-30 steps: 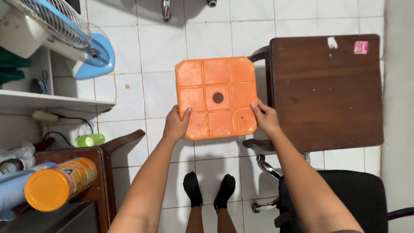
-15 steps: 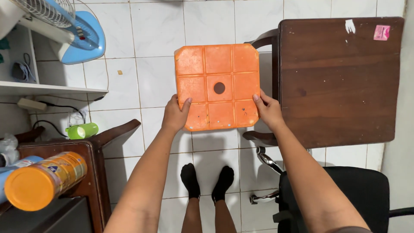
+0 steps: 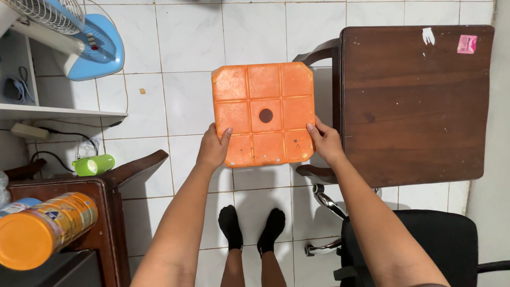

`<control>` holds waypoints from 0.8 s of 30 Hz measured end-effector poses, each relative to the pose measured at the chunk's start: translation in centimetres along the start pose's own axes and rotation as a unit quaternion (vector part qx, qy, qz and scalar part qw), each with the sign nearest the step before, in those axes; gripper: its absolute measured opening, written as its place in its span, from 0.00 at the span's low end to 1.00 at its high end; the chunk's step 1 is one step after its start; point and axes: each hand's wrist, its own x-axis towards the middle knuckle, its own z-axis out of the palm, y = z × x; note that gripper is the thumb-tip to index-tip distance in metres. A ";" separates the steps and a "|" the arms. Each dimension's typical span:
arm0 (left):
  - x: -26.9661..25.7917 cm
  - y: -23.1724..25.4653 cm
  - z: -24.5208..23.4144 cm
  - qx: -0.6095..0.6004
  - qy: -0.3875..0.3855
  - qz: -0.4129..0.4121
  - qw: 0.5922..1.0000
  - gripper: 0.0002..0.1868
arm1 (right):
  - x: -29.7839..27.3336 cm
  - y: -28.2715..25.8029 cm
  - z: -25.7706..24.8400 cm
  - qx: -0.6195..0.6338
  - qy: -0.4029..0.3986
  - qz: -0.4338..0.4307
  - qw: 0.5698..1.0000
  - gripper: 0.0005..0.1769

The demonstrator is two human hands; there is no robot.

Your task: The recorder is seen rearranging chairs and a stool in a room.

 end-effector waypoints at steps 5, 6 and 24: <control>-0.2 0.1 0.2 -0.002 -0.011 -0.004 1.000 0.28 | 0.6 1.8 0.2 -0.006 0.002 -0.010 1.000 0.27; -0.3 0.1 0.2 0.000 -0.019 -0.016 1.000 0.28 | 0.8 2.2 0.2 -0.012 0.001 -0.018 1.000 0.27; 0.4 -0.9 0.6 0.004 -0.056 -0.036 0.998 0.31 | -0.2 0.7 0.8 -0.049 0.012 -0.003 0.999 0.30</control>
